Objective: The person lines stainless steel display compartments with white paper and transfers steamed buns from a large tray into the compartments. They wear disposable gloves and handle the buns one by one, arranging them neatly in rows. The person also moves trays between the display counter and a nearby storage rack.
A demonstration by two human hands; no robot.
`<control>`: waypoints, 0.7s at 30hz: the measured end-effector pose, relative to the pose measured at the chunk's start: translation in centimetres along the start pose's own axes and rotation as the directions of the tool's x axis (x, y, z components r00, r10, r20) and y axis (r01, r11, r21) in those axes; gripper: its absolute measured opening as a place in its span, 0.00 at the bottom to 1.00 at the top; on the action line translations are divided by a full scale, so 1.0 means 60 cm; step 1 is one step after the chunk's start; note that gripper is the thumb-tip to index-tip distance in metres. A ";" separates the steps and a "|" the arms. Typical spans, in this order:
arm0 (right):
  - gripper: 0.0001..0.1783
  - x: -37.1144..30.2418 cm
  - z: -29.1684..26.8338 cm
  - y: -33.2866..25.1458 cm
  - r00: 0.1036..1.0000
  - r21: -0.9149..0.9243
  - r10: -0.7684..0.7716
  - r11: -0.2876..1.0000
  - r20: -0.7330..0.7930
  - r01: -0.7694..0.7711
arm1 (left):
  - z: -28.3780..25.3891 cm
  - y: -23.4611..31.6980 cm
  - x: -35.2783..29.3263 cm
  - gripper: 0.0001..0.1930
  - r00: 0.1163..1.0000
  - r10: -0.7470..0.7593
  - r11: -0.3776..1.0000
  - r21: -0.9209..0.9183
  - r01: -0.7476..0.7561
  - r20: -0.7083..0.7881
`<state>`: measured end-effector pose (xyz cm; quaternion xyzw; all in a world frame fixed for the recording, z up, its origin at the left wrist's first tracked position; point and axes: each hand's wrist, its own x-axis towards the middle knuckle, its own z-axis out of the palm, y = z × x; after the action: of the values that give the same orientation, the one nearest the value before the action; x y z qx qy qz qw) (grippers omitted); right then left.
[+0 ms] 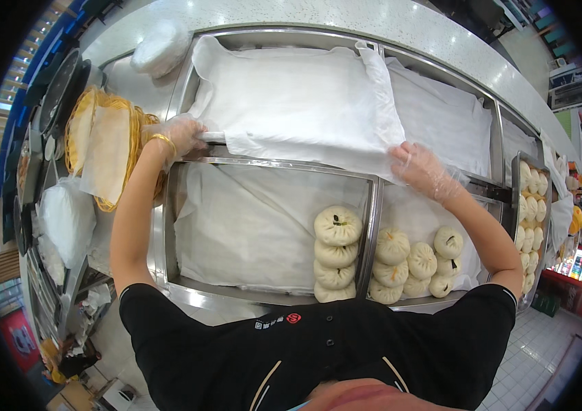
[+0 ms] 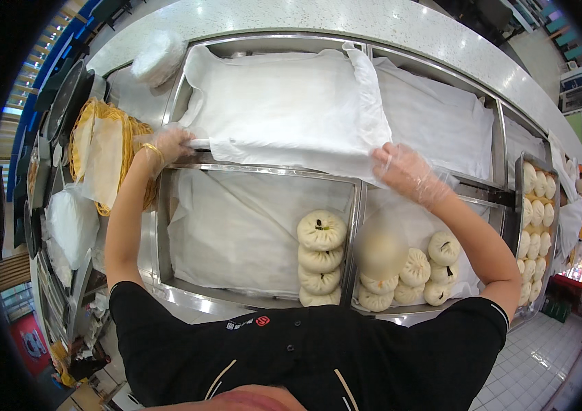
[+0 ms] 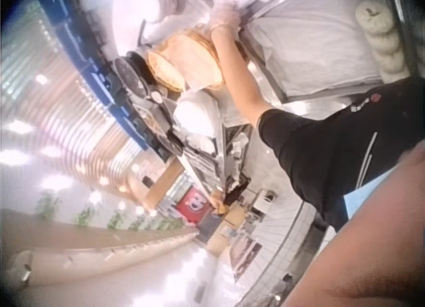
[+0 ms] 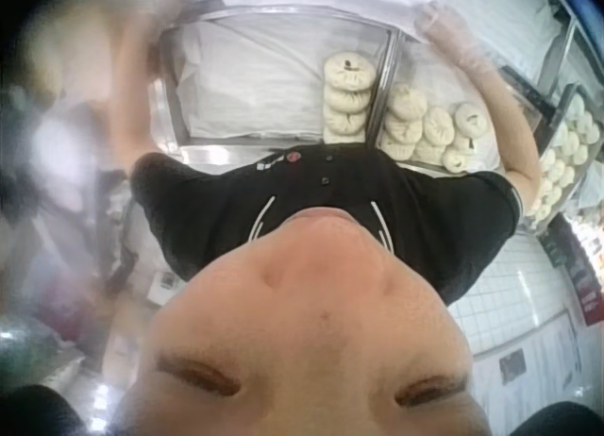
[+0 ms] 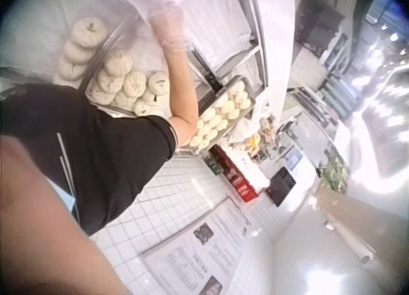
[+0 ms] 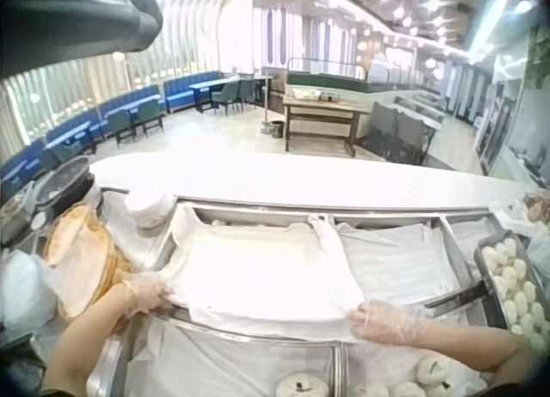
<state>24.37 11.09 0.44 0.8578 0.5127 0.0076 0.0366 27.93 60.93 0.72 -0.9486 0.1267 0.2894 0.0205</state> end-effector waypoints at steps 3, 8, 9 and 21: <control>0.03 0.014 0.003 0.036 0.984 0.338 0.103 0.940 -0.148 -0.047 | 0.013 -0.006 0.018 0.26 0.981 -0.192 0.956 -0.231 0.183 -0.017; 0.03 0.132 -0.007 0.074 0.988 -0.132 0.102 0.984 -0.116 -0.117 | -0.046 0.066 0.056 0.31 0.941 -0.322 0.943 0.118 0.310 0.103; 0.03 0.159 0.025 0.078 0.996 -0.320 0.080 0.943 -0.040 -0.088 | -0.034 0.062 0.073 0.31 0.937 -0.335 0.934 0.167 0.316 0.101; 0.17 0.311 0.178 0.047 0.608 0.035 0.419 0.804 0.674 -0.593 | 0.080 -0.018 0.222 0.31 0.919 -0.372 0.863 0.318 0.393 -0.127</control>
<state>36.23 25.62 -10.44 0.9148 0.1988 -0.3389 0.0936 36.25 59.49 -10.68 -0.9456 -0.0158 0.2241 0.2355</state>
